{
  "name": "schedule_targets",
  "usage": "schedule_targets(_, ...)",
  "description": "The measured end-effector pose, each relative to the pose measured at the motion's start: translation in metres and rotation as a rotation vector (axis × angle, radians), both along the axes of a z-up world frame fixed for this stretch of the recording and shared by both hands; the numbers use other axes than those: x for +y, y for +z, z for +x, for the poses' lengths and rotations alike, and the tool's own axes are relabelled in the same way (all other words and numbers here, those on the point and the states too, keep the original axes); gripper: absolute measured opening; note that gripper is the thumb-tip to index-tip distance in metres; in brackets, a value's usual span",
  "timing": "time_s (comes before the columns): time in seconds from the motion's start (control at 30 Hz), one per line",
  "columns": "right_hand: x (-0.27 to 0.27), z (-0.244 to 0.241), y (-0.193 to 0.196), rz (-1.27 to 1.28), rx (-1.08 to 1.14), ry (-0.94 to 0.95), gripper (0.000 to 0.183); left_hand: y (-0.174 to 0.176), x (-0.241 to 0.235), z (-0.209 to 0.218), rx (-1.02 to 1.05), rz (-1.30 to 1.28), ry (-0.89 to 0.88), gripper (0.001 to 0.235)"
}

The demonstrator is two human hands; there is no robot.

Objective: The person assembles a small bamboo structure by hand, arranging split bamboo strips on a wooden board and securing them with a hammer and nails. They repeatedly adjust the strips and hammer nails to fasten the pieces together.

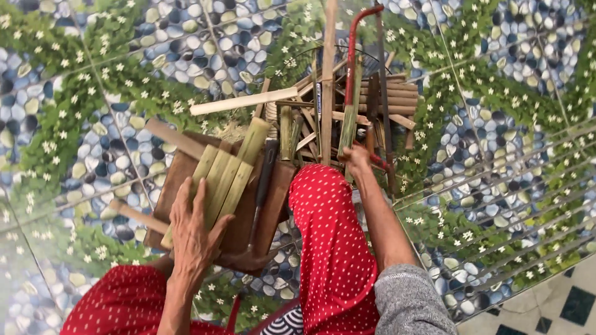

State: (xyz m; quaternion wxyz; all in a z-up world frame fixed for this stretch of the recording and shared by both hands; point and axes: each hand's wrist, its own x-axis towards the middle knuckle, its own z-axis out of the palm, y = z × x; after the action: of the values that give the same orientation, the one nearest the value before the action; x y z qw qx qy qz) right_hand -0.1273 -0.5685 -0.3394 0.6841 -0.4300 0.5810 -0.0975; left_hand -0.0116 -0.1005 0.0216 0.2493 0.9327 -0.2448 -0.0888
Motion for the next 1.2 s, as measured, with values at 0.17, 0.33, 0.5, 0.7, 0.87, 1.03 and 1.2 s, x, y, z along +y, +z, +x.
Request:
schedule_targets(0.17,0.040,-0.027,0.039,0.075,0.221,0.170,0.062,-0.013,-0.002,0.004,0.000,0.062,0.006,0.091)
schedule_targets(0.33,0.065,-0.042,0.061,-0.033,0.667,0.555,0.035,-0.010,-0.007,0.003,-0.020,0.052,0.039,0.092)
schedule_targets(0.5,0.079,0.008,0.049,-0.831,0.059,0.712,0.020,-0.003,-0.010,0.003,0.014,0.044,0.044,0.090)
schedule_targets(0.7,0.126,0.091,-0.015,-0.456,0.005,0.925,0.040,-0.005,-0.010,0.004,0.002,0.001,0.044,0.087)
schedule_targets(0.87,0.143,0.112,-0.056,-0.369,0.267,0.794,0.074,-0.005,-0.012,0.006,0.010,-0.008,0.045,0.088)
schedule_targets(1.03,0.130,0.111,-0.074,-0.334,0.300,0.698,0.090,-0.010,-0.009,0.006,-0.017,-0.017,0.024,0.089)
schedule_targets(1.2,0.113,0.093,-0.056,-0.280,0.361,0.829,0.037,-0.006,-0.009,0.005,0.022,0.014,0.051,0.088)
